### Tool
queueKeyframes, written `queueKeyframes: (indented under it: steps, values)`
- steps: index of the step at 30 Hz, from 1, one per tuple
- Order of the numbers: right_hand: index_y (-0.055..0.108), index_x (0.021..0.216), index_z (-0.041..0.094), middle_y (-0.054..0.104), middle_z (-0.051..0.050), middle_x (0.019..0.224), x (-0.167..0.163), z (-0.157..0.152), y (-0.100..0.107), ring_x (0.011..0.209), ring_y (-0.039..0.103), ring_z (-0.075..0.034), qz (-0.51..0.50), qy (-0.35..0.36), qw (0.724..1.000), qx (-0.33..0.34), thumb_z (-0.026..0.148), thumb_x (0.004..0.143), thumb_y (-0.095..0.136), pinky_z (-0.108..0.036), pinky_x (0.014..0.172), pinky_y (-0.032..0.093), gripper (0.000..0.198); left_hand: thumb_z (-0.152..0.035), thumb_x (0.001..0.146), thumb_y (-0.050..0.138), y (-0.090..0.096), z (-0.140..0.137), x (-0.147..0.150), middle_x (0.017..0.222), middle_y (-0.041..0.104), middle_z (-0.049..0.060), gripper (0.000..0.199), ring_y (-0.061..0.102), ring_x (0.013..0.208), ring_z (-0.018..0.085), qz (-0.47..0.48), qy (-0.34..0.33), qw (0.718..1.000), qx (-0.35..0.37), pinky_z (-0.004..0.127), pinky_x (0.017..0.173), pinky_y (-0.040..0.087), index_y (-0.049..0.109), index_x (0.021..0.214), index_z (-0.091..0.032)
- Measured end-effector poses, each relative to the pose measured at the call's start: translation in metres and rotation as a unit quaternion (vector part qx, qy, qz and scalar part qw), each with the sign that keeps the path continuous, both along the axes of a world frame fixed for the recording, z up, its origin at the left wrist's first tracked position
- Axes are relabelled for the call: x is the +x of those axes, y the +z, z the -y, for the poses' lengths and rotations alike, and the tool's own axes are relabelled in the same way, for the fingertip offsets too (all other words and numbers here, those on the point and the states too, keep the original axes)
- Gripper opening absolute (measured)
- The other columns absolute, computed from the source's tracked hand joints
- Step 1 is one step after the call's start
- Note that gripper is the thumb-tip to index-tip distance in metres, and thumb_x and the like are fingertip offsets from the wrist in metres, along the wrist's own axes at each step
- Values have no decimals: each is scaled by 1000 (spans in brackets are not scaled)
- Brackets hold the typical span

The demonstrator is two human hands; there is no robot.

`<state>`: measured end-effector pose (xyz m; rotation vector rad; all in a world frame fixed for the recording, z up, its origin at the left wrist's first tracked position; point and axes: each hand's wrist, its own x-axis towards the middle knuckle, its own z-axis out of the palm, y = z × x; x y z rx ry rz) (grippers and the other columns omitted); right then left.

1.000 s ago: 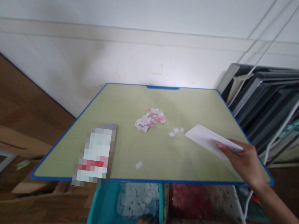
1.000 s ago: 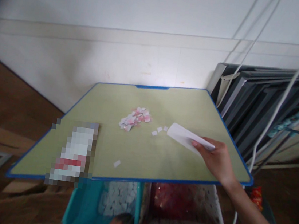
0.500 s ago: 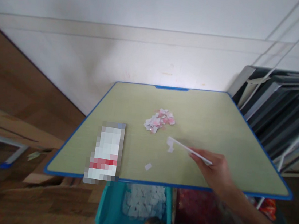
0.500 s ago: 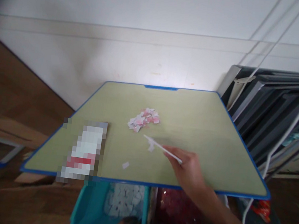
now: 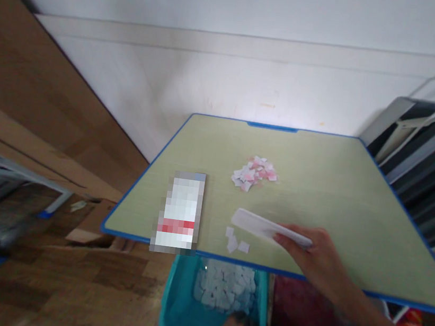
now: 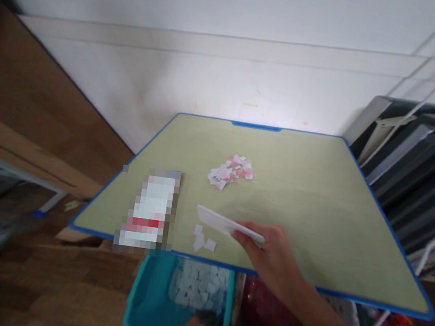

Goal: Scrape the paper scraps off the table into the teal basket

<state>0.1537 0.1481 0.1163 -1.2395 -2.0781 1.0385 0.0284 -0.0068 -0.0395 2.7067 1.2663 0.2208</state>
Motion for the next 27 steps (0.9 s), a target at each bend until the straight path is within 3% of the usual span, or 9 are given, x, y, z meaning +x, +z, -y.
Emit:
queueKeyframes:
  steps: [13, 23, 27]
  values:
    - [73, 74, 19, 64, 3, 58, -9, 13, -1, 49, 50, -9, -3, 58, 996, -75, 39, 83, 53, -19, 47, 36, 30, -22, 84, 60, -2, 2, 0, 56, 56, -2, 5, 51, 47, 15, 20, 1, 1000, -18, 23, 42, 32, 57, 89, -20]
    - [74, 89, 23, 72, 2, 69, -11, 24, 0, 57, 62, -13, -12, 108, 992, -65, 42, 86, 50, -21, 56, 47, 30, -21, 84, 59, 3, 0, -1, 53, 57, -2, 3, 51, 42, 16, 14, 0, 999, -30, 25, 38, 28, 56, 84, -21]
    - [75, 89, 27, 75, 1, 76, 7, 22, 9, 65, 68, -16, -19, 100, 994, -37, 40, 85, 53, -22, 58, 51, 26, -24, 81, 64, 10, -1, -3, 57, 59, -2, 12, 55, 45, 19, -1, -6, 1000, -19, 26, 39, 35, 56, 90, -22]
